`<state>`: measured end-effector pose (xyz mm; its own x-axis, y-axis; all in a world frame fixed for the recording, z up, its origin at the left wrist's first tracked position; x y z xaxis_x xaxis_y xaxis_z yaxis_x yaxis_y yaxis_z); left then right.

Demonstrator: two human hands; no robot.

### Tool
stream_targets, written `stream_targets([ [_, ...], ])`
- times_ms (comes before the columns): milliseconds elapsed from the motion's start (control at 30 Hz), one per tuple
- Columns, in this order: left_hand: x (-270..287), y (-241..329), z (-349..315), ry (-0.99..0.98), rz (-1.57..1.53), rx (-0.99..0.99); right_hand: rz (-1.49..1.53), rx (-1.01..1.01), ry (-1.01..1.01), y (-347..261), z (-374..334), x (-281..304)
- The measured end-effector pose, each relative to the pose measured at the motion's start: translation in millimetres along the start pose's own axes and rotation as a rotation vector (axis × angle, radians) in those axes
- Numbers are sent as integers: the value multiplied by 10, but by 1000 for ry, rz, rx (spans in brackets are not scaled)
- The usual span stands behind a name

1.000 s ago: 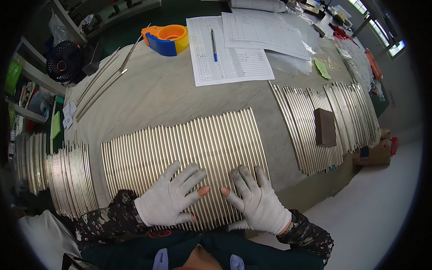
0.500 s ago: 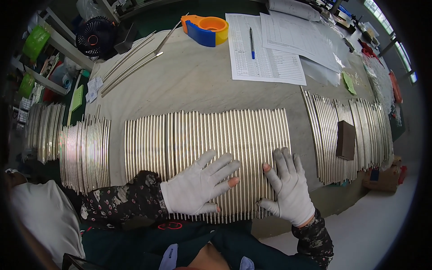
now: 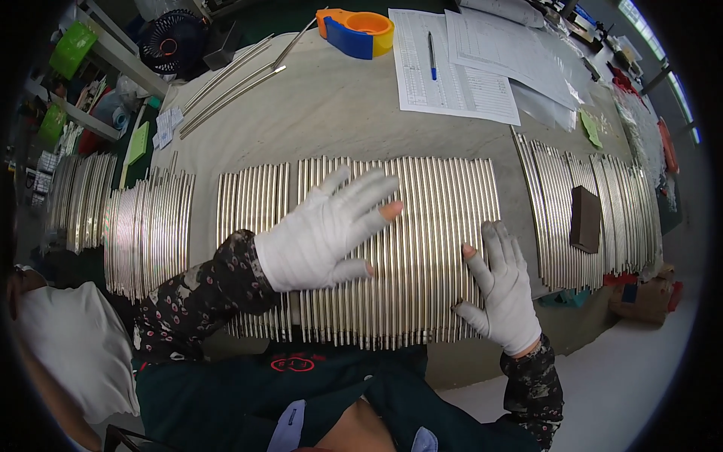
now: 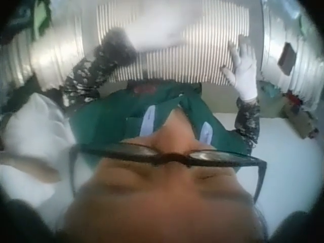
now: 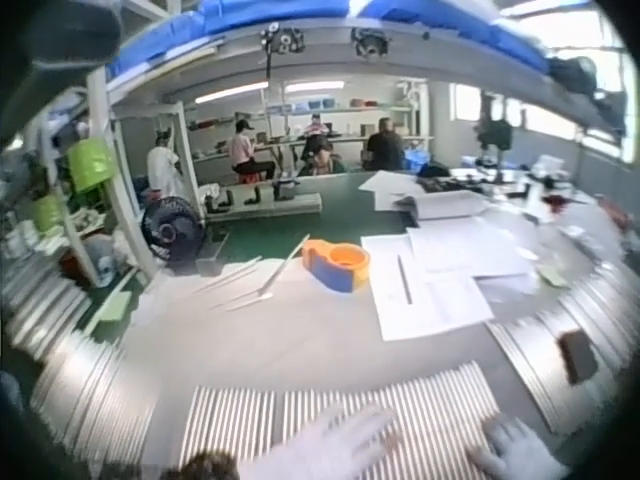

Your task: Sanding the ends of a batch of thin rods using a sanding block.

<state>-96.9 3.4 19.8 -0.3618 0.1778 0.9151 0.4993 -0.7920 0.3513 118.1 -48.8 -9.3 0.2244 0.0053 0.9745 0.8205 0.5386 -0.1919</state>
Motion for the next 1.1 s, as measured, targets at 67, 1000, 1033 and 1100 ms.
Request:
stream_targets([
  [67, 179, -467, -148, 193, -2, 122, 9, 18, 30, -44, 27, 42],
  [1000, -40, -854, -215, -7, 413, 35, -41, 179, -12, -868, 105, -16],
  [1033, -72, -861, -219, -1, 422, 9, -48, 174, -7, -977, 135, -21],
  [1100, -100, -823, -216, -5, 438, 4, 26, 164, -19, -1116, 190, -75],
])
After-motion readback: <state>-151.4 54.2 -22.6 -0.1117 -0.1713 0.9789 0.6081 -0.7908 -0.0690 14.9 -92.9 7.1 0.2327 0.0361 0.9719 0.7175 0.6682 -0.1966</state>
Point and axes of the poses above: each hand's wrist, its own z-axis towards the middle knuckle, its own x-axis out of the back of the hand, y = z × x, the point moved 7 cm from there along z, towards the middle knuckle, and after that the axes turned 4 degrees about y, right-handed, at the moved point
